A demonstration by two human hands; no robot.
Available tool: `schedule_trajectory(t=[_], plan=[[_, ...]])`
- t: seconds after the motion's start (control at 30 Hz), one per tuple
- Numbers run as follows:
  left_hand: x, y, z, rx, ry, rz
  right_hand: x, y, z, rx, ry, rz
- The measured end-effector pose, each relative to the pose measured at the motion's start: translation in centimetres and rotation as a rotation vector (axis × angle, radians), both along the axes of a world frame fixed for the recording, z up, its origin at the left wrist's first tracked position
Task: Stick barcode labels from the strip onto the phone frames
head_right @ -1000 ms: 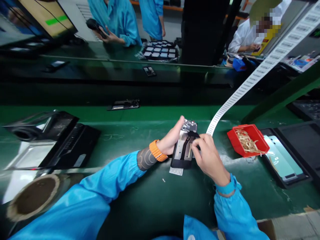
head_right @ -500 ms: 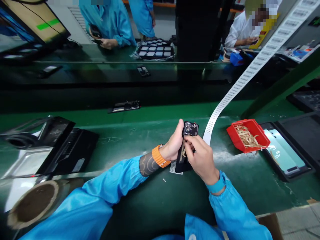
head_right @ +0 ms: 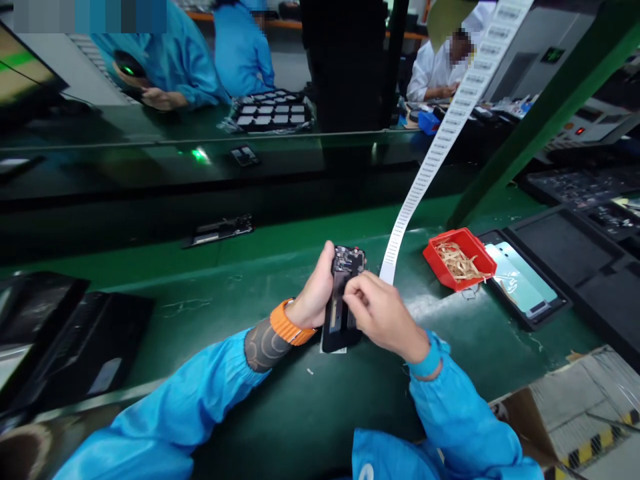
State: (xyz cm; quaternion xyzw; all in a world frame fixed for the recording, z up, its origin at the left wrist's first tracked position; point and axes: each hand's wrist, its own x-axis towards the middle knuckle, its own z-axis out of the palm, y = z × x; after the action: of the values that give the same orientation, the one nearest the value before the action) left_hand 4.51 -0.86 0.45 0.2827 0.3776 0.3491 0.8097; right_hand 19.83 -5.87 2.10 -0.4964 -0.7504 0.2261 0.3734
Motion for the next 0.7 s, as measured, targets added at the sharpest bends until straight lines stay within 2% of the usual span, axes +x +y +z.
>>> schedule_trajectory(t=[0.03, 0.13, 0.17, 0.27, 0.33, 0.43, 0.6, 0.7], plan=[[-0.4, 0.6, 0.1, -0.015, 0.000, 0.034, 2.1, 0.4, 0.1, 0.029, -0.034, -0.084], [-1.7, 2.7, 0.0, -0.050, 0.014, 0.039, 10.3, 2.5, -0.6, 0.145, -0.254, -0.652], [-1.8, 3.2, 0.0, -0.073, 0.016, -0.021, 12.9, 3.3, -1.2, 0.137, -0.308, -0.724], [-0.8, 4.2, -0.4, -0.189, 0.037, -0.303, 18.1, 5.0, -3.1, 0.052, -0.468, -0.741], [0.6, 4.5, -0.7, -0.260, 0.068, -0.432, 19.1, 5.3, -4.1, 0.040, -0.561, -0.769], [2.4, 4.4, -1.3, -0.294, 0.075, -0.440, 18.6, 5.0, -4.7, 0.068, -0.599, -0.858], [2.3, 3.2, -2.4, -0.264, -0.103, -0.458, 18.3, 4.0, -3.6, 0.276, -0.509, -0.919], [1.7, 2.0, -2.7, -0.187, -0.186, -0.473, 18.6, 3.8, -2.8, 0.236, -0.444, -0.952]])
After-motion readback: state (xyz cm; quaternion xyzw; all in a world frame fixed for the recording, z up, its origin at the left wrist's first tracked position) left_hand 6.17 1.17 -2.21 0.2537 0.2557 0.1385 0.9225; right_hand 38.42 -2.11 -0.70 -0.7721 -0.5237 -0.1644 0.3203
